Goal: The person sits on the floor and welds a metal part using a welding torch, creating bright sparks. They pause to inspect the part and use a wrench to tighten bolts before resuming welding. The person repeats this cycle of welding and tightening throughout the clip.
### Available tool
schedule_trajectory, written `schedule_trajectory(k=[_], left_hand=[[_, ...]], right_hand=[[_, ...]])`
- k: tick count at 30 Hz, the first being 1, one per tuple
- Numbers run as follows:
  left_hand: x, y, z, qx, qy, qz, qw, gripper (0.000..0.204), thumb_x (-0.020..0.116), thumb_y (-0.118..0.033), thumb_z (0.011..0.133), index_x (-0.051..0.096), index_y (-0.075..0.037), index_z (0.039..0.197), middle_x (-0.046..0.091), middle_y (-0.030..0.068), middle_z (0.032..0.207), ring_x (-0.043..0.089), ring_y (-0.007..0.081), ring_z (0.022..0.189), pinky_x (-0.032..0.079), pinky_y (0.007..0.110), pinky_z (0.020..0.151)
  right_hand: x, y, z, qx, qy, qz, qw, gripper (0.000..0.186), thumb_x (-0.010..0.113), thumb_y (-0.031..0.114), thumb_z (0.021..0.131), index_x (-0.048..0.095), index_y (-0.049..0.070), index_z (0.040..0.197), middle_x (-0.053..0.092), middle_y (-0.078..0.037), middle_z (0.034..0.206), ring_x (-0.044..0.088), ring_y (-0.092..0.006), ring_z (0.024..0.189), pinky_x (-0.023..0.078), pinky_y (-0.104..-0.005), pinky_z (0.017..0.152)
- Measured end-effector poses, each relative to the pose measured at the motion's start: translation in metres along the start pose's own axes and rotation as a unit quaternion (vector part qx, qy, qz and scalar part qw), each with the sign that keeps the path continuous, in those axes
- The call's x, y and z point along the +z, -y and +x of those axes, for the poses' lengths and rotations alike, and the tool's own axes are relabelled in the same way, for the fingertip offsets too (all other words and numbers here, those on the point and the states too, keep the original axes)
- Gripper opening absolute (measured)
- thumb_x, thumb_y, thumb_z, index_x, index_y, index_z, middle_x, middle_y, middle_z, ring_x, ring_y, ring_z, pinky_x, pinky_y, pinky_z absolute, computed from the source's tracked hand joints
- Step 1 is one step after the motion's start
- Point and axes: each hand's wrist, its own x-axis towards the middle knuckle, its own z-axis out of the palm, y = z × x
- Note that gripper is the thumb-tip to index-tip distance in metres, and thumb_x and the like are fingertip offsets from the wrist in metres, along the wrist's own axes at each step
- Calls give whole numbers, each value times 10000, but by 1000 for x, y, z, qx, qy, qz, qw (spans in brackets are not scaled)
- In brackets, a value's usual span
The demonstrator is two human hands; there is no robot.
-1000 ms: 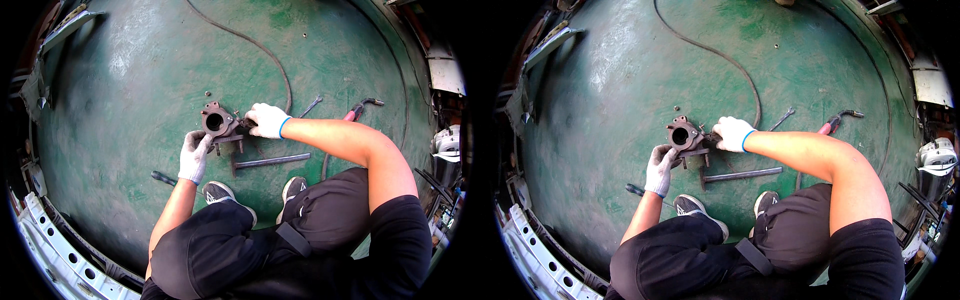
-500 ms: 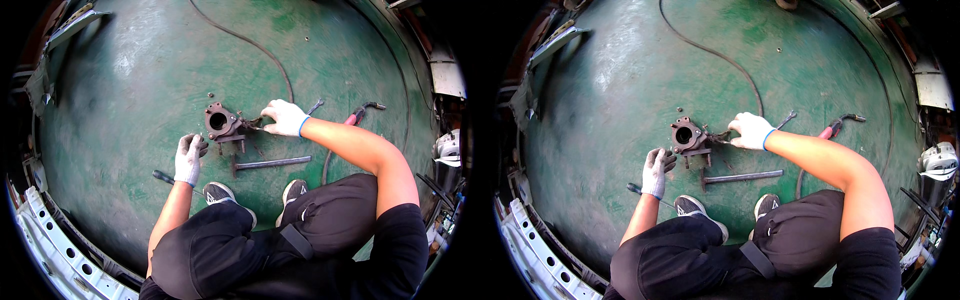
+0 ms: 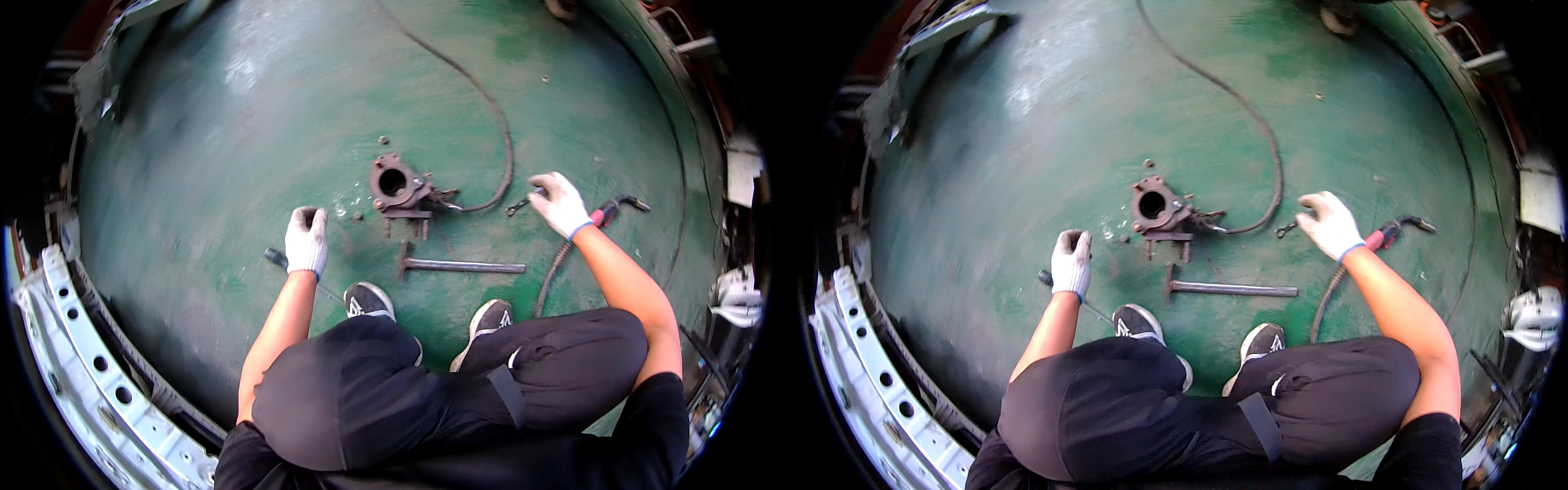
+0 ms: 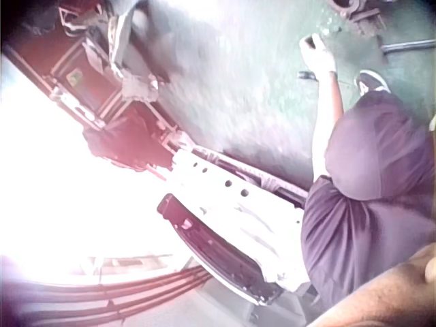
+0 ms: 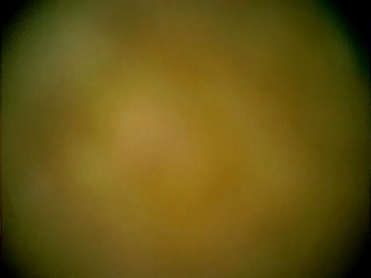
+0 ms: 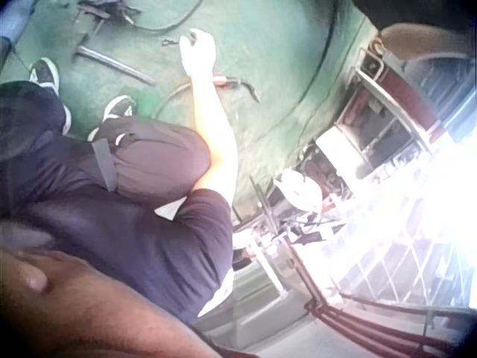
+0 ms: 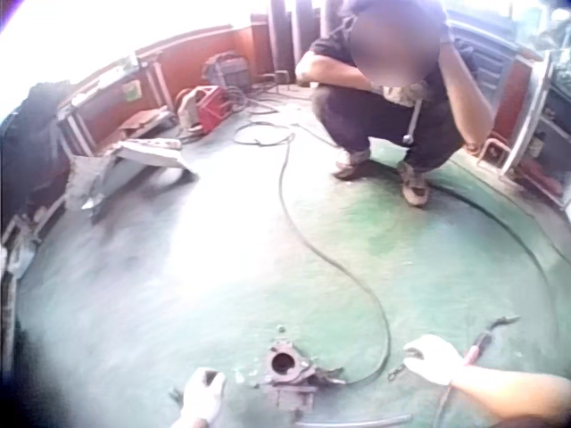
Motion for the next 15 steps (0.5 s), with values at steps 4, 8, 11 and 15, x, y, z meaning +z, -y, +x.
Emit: schedule_trajectory(k=[4,8,11,15], left_hand=[[-22,-21,5,5,-38,63,997,350,765,-321,1024,731,4,1150,782,135,1035,718,228,969,566,376,932],[-39,22,1,-21,-49,51,997,300,778,-270,1021,741,-3,1151,788,132,1043,723,213,970,569,361,929],[-28,20,-5,-17,-39,60,997,303,779,-279,1021,743,0,1133,786,129,1044,720,214,970,566,361,932],[-25,44,-8,-28,-53,81,995,318,800,-290,990,730,-4,1112,770,110,993,709,208,916,580,373,898]], right_hand=[[-14,-32,-28,79,-39,38,995,373,729,240,961,759,13,1256,733,-193,1193,737,-355,1098,573,-449,1016],[-14,-58,-28,95,-28,-3,995,405,710,272,968,761,-13,1251,749,-224,1223,737,-360,1167,566,-442,1059],[-4,-93,-37,129,-29,39,990,436,714,286,956,766,-18,1265,772,-250,1242,737,-377,1208,563,-442,1087],[8,-95,-41,137,-3,46,989,461,759,244,921,751,-47,1278,800,-249,1208,779,-356,1145,584,-427,1057]])
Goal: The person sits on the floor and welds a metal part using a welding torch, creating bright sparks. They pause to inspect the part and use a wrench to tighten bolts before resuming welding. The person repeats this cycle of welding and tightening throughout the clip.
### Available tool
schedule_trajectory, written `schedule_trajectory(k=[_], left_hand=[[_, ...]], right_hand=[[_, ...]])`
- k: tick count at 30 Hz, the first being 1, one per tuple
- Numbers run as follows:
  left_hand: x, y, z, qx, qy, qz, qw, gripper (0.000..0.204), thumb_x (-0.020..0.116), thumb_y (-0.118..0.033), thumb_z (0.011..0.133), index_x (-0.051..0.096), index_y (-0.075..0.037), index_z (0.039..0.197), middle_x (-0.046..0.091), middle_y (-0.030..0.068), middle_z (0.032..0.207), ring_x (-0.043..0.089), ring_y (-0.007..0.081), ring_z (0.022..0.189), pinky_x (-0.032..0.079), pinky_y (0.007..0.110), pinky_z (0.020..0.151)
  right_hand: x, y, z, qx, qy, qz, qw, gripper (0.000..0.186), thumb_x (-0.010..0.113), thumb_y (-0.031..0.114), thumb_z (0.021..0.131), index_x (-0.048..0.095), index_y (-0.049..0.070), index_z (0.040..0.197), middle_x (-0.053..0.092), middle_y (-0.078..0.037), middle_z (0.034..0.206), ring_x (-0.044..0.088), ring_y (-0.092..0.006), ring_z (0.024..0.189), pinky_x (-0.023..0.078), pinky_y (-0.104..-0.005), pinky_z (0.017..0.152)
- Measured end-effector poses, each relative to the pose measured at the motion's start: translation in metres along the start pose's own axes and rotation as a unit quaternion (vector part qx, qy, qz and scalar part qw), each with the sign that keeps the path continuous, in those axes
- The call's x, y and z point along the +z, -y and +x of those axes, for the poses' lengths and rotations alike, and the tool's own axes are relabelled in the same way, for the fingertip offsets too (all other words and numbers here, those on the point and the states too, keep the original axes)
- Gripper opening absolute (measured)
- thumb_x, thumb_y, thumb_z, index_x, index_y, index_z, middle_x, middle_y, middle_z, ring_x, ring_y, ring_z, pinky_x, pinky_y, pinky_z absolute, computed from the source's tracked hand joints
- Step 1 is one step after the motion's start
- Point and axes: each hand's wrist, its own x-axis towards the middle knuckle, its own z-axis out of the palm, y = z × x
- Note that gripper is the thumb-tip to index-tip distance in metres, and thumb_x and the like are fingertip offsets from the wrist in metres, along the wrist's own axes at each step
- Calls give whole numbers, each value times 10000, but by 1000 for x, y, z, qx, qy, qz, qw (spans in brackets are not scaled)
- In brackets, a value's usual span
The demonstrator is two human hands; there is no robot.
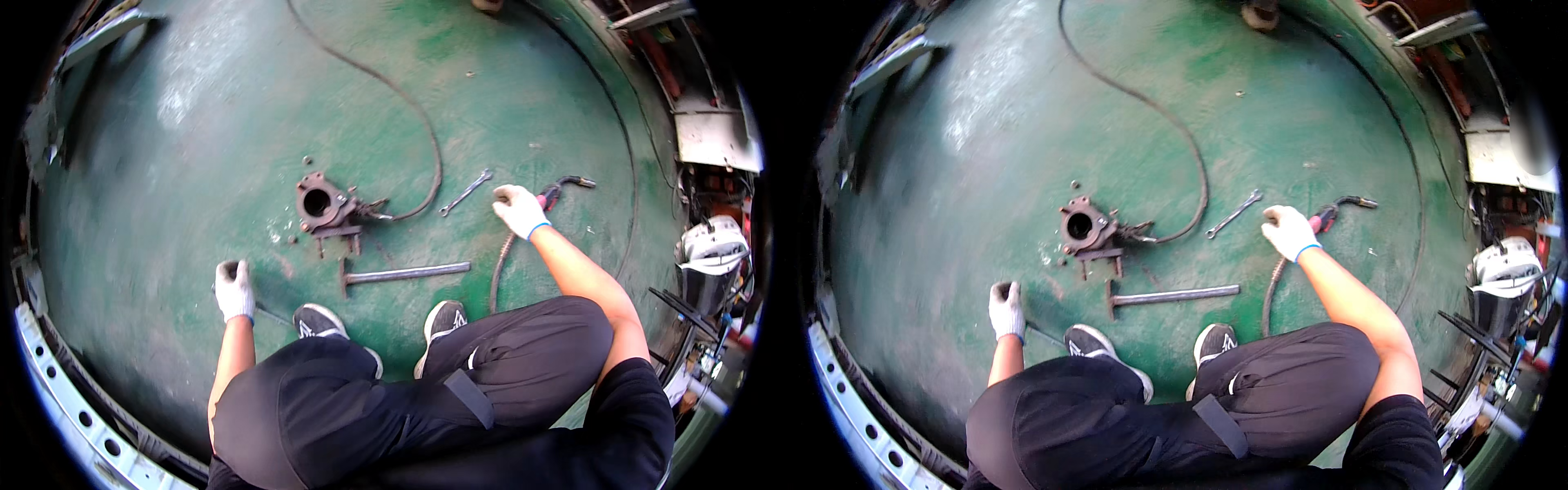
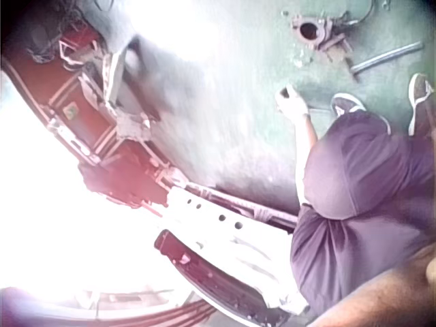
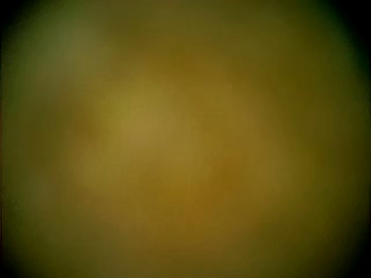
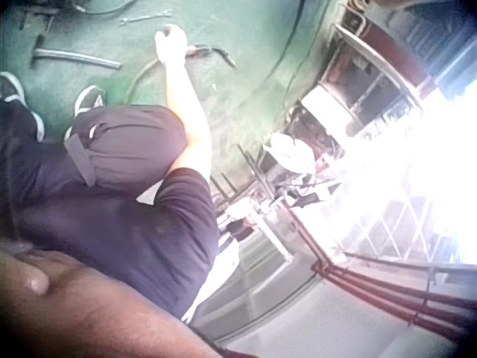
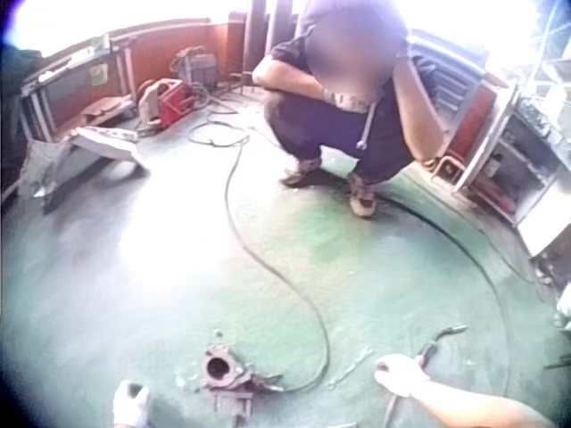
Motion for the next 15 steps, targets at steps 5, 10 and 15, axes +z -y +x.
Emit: schedule_trajectory(k=[5,10,15], left_hand=[[-7,35,5,-23,-2,34,999,360,821,-287,951,723,-5,1153,757,157,1063,728,273,970,580,405,923],[-12,8,-30,77,-38,260,962,434,860,-296,871,728,-47,1202,649,212,1240,677,392,1110,561,498,998],[-16,35,-46,101,-74,237,963,601,880,-323,847,669,-58,1345,583,276,1419,542,477,1378,460,556,1174]], right_hand=[[4,27,3,-41,-12,7,999,596,760,257,932,648,78,1489,730,-246,1310,723,-391,1218,567,-460,1077],[6,52,10,-104,61,-124,985,590,741,303,952,629,172,1516,680,-236,1293,655,-439,1254,537,-520,1082],[35,99,19,-134,91,-104,981,405,719,272,939,702,83,1297,701,-227,1183,682,-437,1164,549,-533,1012]])
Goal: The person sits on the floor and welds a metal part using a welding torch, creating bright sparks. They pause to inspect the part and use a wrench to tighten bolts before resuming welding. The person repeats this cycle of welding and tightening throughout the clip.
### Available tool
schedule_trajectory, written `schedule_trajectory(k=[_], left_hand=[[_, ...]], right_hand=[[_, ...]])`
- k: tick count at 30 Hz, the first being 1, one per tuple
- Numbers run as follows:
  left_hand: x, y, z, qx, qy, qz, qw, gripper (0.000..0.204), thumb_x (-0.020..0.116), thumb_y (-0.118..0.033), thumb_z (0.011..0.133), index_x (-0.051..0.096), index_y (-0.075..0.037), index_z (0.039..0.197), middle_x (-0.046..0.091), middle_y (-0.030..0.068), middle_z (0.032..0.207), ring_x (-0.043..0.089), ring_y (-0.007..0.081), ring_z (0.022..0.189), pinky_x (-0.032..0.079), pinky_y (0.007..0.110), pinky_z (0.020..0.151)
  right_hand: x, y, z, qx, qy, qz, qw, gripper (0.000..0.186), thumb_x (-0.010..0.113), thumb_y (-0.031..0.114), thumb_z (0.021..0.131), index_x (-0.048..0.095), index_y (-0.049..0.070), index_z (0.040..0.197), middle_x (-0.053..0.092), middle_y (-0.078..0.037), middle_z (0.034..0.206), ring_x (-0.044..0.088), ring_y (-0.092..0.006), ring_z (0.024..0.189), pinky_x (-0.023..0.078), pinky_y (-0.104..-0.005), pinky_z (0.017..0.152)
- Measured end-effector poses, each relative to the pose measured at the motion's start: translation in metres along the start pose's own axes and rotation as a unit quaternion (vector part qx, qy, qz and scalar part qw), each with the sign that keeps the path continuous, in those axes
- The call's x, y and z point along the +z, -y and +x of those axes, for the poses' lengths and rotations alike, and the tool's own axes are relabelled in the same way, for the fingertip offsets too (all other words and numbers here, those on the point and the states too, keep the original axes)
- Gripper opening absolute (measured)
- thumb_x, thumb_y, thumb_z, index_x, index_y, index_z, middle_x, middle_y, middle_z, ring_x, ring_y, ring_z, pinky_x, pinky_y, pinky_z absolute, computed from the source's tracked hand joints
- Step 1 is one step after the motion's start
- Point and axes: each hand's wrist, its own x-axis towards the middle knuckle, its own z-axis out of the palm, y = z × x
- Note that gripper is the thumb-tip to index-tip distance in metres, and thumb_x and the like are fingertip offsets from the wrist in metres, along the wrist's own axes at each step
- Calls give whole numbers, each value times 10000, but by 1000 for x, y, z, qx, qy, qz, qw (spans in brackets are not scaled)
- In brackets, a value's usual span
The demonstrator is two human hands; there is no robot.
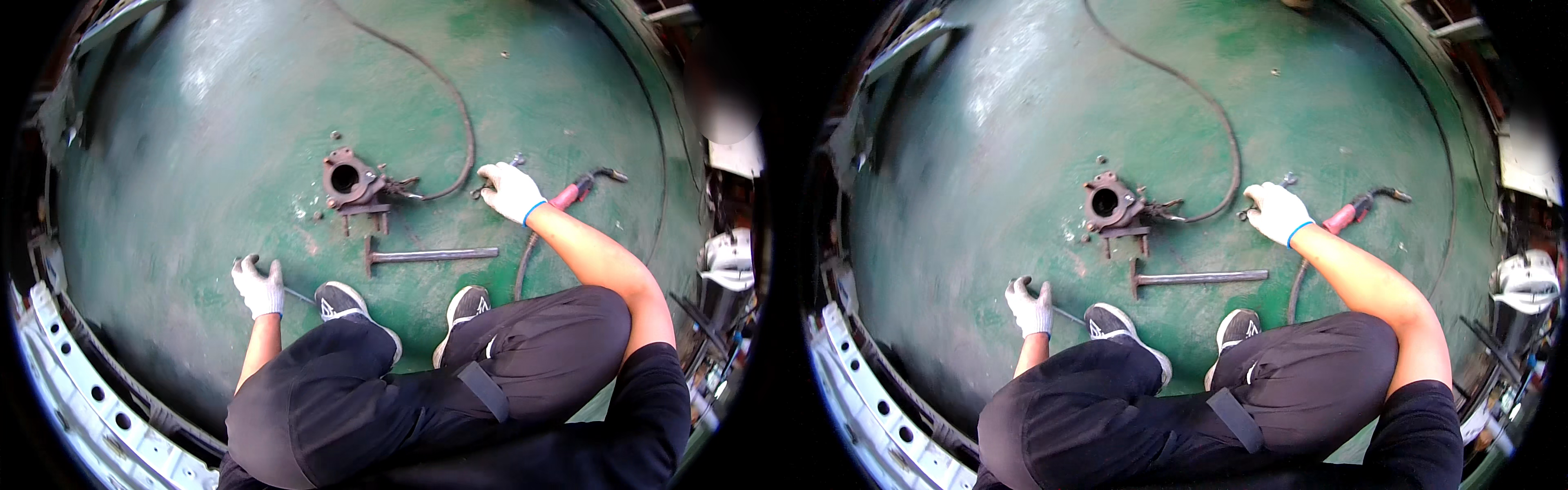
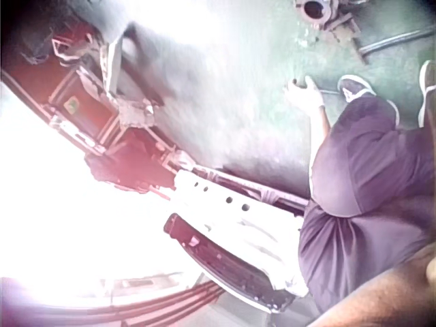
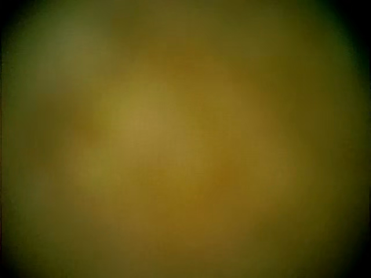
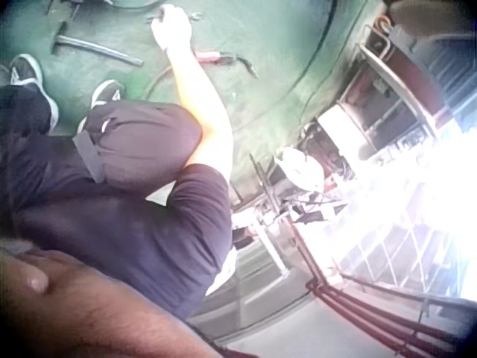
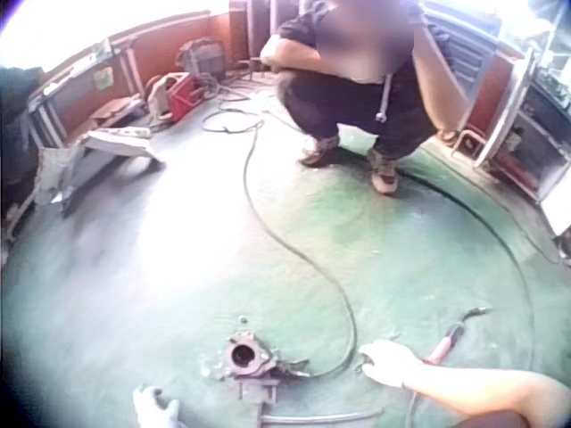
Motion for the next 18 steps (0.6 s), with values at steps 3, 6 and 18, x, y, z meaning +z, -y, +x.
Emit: schedule_trajectory(k=[3,6,18], left_hand=[[-13,-2,-12,-94,-3,-6,996,684,882,-333,845,621,-65,1417,583,266,1396,557,476,1347,476,557,1150],[-16,16,-24,-232,64,-99,965,800,874,-371,866,534,-15,1497,676,262,1333,684,428,1231,538,502,1075],[-5,70,-66,-355,34,-205,911,690,848,-337,885,584,0,1427,773,195,1114,769,323,984,612,435,888]], right_hand=[[0,16,12,-68,18,-43,997,354,706,246,919,712,77,1231,704,-222,1130,691,-441,1125,552,-539,974],[-4,26,20,-95,34,-73,992,282,690,213,893,712,65,1132,699,-222,1065,693,-431,1088,556,-529,943],[-20,14,16,-165,19,-56,984,253,754,202,942,745,67,1155,716,-169,1076,705,-376,1071,569,-465,962]])
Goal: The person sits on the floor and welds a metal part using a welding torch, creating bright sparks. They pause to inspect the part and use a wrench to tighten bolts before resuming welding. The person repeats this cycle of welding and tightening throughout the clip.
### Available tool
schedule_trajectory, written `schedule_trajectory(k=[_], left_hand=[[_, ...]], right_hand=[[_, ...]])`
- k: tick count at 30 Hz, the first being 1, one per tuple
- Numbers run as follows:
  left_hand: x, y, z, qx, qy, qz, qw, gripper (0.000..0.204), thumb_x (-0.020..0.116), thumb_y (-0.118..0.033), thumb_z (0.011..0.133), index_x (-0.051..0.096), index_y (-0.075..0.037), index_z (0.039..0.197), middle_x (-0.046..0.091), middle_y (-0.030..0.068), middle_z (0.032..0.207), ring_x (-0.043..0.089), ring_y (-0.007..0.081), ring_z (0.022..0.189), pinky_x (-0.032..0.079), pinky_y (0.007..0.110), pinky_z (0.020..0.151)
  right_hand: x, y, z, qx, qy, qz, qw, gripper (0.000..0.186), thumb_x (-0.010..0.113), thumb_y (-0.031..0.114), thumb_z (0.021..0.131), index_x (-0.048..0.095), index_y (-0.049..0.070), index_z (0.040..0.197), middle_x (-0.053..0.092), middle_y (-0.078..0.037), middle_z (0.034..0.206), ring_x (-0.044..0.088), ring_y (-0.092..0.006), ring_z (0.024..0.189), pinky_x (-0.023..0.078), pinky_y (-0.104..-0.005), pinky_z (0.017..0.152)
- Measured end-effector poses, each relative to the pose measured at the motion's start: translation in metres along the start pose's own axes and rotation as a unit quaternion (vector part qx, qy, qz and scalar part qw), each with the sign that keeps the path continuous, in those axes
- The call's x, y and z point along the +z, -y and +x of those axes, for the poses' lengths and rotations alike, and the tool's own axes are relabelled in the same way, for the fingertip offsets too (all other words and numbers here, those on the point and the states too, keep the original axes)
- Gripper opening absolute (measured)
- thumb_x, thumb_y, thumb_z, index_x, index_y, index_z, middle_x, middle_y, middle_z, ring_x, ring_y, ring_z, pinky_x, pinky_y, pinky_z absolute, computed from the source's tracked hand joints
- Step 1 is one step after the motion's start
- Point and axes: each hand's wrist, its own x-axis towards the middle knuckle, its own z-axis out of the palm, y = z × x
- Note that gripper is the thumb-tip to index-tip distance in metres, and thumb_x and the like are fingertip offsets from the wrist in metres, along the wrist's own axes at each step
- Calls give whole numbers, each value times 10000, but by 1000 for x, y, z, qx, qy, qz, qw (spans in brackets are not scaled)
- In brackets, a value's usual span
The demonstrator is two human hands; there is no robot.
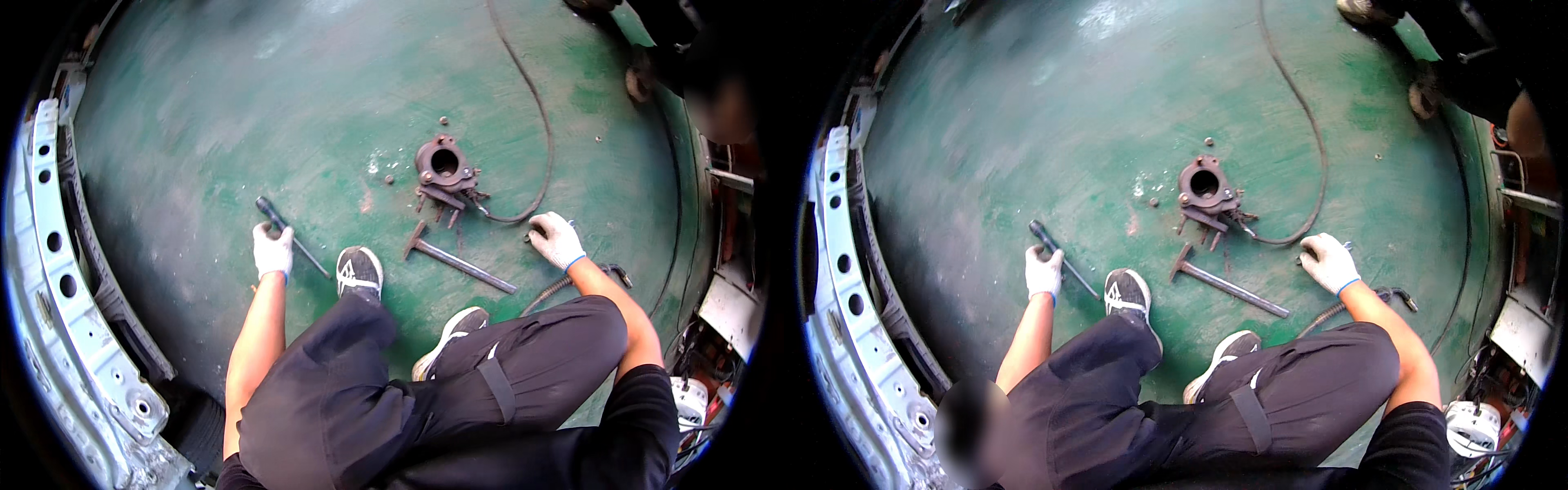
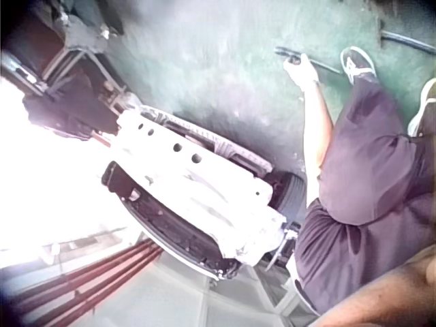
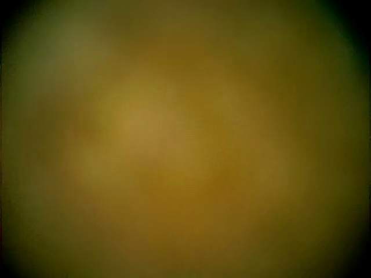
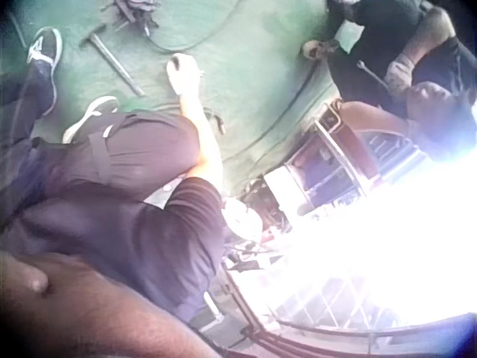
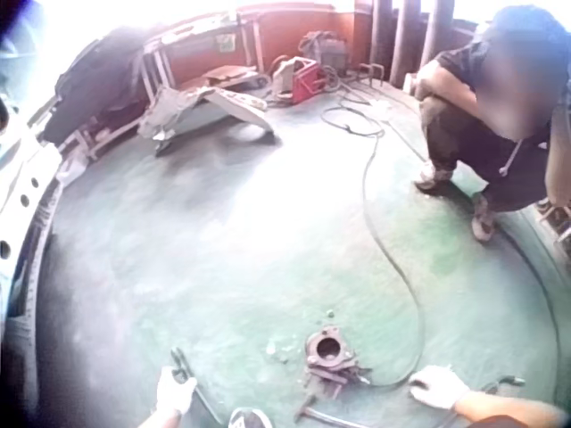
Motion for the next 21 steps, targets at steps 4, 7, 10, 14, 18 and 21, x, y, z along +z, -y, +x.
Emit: schedule_trajectory(k=[4,7,10,14,18,21], left_hand=[[-16,-33,-11,31,-25,93,995,737,895,-366,871,592,9,1428,747,197,1159,738,293,1080,596,414,953],[0,-61,3,157,-26,4,987,616,888,-247,918,613,6,1408,716,149,1235,705,255,1104,564,398,999],[5,-81,17,191,30,-20,981,597,868,-220,954,598,-7,1442,682,151,1291,681,235,1110,577,392,991],[22,-166,-25,299,171,48,938,523,834,-181,964,607,-28,1410,687,88,1135,649,164,949,576,344,903],[31,-223,-72,352,273,80,892,448,817,-149,967,643,-14,1357,720,78,1072,680,163,942,589,337,876],[10,-243,-102,307,301,79,900,459,824,-199,966,661,4,1344,763,124,1106,733,193,1019,600,356,923]], right_hand=[[-7,-35,-49,308,-201,91,925,371,764,276,988,741,30,1263,752,-183,1165,735,-324,1113,581,-452,1001],[20,-103,-147,527,-266,-81,803,705,807,476,934,632,31,1452,740,-256,1248,741,-423,1134,577,-529,1027],[30,-92,-170,628,-139,110,758,1009,739,693,904,520,-26,1577,608,-360,1528,612,-472,1428,498,-516,1174],[36,-96,-166,600,-285,244,707,1111,858,566,860,387,-61,1647,637,-343,1493,633,-463,1404,503,-493,1170],[43,-113,-143,669,-260,270,642,1230,932,455,795,254,-50,1689,667,-322,1445,691,-451,1317,553,-491,1130],[43,-99,-128,596,-346,401,604,1001,855,205,791,293,3,1595,719,-211,1176,771,-340,1030,618,-506,922]])
